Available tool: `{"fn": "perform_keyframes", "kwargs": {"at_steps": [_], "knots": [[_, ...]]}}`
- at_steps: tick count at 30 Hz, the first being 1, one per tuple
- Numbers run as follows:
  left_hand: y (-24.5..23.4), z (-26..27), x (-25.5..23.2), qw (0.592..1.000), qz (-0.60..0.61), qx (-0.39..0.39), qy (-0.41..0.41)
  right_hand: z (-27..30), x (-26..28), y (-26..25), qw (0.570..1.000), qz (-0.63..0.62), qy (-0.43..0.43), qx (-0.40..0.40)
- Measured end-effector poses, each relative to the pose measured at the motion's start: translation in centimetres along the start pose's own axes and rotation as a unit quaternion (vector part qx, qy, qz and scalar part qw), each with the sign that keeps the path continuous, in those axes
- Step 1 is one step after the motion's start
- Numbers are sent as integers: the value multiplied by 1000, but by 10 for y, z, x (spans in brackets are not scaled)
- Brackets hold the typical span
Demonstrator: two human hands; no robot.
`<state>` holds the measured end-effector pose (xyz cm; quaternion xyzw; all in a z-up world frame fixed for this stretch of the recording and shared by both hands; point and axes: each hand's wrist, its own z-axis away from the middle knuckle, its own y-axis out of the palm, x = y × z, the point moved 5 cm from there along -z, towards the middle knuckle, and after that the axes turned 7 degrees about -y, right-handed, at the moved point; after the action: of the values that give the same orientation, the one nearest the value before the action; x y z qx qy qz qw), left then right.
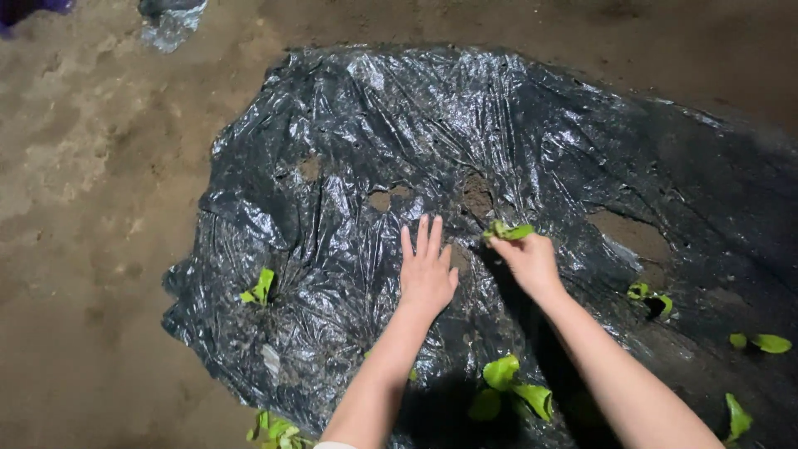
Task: Planting small green seedlings into soil through pre-cut holes in a black plastic mulch sheet.
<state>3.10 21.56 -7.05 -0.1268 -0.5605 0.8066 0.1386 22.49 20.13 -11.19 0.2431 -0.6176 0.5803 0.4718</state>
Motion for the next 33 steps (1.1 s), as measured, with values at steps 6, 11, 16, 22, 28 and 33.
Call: {"fn": "perform_keyframes", "kwargs": {"at_steps": [6,11,16,22,28,33], "knots": [[-1,-8,4,997,-58,54,1,-15,-4,46,988,140,32,60],[12,-20,7,996,-75,47,-15,-21,-24,71,981,177,40,76],[15,-22,3,996,-69,52,-13,-19,-19,79,974,200,48,93],[17,-23,1,997,-64,42,-15,-15,-28,86,965,223,66,125],[18,-22,7,997,-68,20,-16,-20,-23,82,973,191,68,113],[16,-21,11,997,-71,41,-14,-23,-3,79,973,184,60,123]]}}
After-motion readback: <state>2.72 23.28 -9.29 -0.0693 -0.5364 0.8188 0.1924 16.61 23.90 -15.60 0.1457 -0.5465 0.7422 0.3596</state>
